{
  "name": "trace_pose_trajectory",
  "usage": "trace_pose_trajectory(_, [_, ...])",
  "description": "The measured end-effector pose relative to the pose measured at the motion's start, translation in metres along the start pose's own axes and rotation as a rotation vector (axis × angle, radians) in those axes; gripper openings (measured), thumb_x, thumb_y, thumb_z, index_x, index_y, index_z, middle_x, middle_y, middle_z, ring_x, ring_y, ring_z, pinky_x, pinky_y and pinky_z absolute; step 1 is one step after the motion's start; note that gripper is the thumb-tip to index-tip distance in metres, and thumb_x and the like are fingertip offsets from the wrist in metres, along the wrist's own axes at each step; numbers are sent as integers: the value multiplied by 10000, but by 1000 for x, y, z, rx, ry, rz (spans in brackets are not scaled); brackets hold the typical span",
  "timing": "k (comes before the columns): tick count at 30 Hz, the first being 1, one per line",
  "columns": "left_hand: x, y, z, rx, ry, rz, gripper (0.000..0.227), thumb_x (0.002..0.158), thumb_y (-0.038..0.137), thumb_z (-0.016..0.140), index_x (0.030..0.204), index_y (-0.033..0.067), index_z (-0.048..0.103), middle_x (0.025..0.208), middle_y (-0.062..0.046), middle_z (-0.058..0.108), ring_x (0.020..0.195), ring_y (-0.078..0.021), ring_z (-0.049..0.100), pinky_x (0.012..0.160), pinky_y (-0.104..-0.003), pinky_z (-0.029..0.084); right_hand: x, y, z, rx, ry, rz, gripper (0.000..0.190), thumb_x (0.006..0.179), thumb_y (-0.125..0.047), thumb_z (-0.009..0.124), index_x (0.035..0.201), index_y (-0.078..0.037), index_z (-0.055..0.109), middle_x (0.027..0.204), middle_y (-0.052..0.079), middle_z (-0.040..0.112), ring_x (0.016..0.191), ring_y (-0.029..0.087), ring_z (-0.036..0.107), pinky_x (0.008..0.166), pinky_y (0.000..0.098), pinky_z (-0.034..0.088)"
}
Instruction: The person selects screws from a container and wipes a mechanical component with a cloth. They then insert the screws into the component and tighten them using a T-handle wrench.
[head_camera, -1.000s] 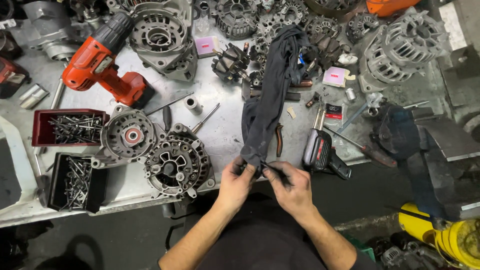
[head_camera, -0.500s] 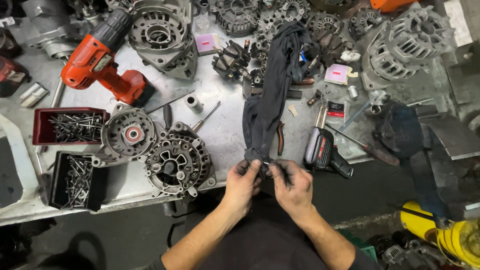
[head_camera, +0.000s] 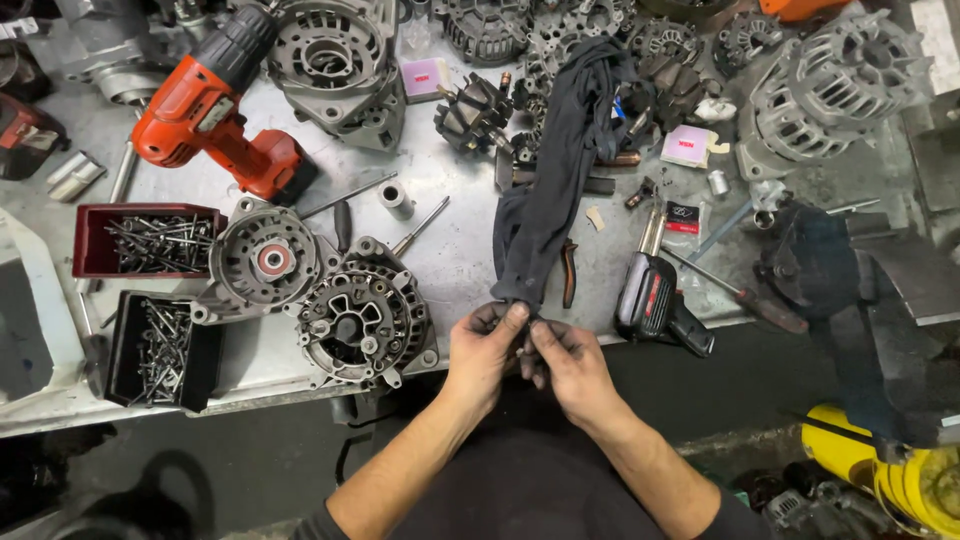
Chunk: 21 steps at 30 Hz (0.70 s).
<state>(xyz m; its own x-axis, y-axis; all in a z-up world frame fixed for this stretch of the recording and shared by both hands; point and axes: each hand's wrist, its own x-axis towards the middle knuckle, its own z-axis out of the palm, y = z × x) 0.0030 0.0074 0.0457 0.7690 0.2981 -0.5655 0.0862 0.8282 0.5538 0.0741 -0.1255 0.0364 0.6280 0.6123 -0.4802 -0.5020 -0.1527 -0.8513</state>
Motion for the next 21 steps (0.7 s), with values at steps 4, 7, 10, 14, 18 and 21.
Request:
trace_pose_trajectory(4, [6,-4,-3,74,29,66,230,951,181,757,852,-8,669,656,-70,625,450,-148,535,415,-309,455,-7,-8,11,-210,13,-168,327,1031,-287,582,896,-13,700,707,29,682,584,93,602,527,256,474])
trace_pose_trajectory(7, [9,1,-5,161,-19,94,198,957,177,742,887,-1,691,681,-52,643,471,-120,522,428,-281,422,-6,-6,10,-332,50,-254,328,1034,-279,601,891,0,699,710,35,690,579,94,589,534,251,474])
trace_pose_trajectory(10, [8,5,-8,194,-124,85,203,972,200,718,908,12,676,690,-29,640,482,-106,525,440,-273,439,-4,8,3,-248,13,-195,331,1037,-271,594,892,7,700,717,38,703,580,92,593,537,250,473])
trace_pose_trajectory(14, [10,3,-12,185,-97,78,263,978,234,713,860,3,671,652,-13,634,484,-103,533,440,-284,472,-6,-1,8,-144,-12,-164,322,1034,-269,575,916,5,696,722,41,716,580,90,606,531,254,477])
trace_pose_trajectory(18, [27,-11,-32,287,191,184,284,981,234,769,854,-12,711,689,11,643,549,-76,503,484,-237,379,-14,-32,13,-485,193,-212,322,1019,-276,585,937,-1,731,684,62,717,543,98,594,513,266,475])
trace_pose_trajectory(21, [25,7,-22,96,289,136,285,978,274,740,837,34,680,659,12,611,490,-79,447,432,-243,298,-10,-39,2,-592,276,-275,345,1041,-282,541,957,-10,736,723,52,739,557,93,603,533,264,485])
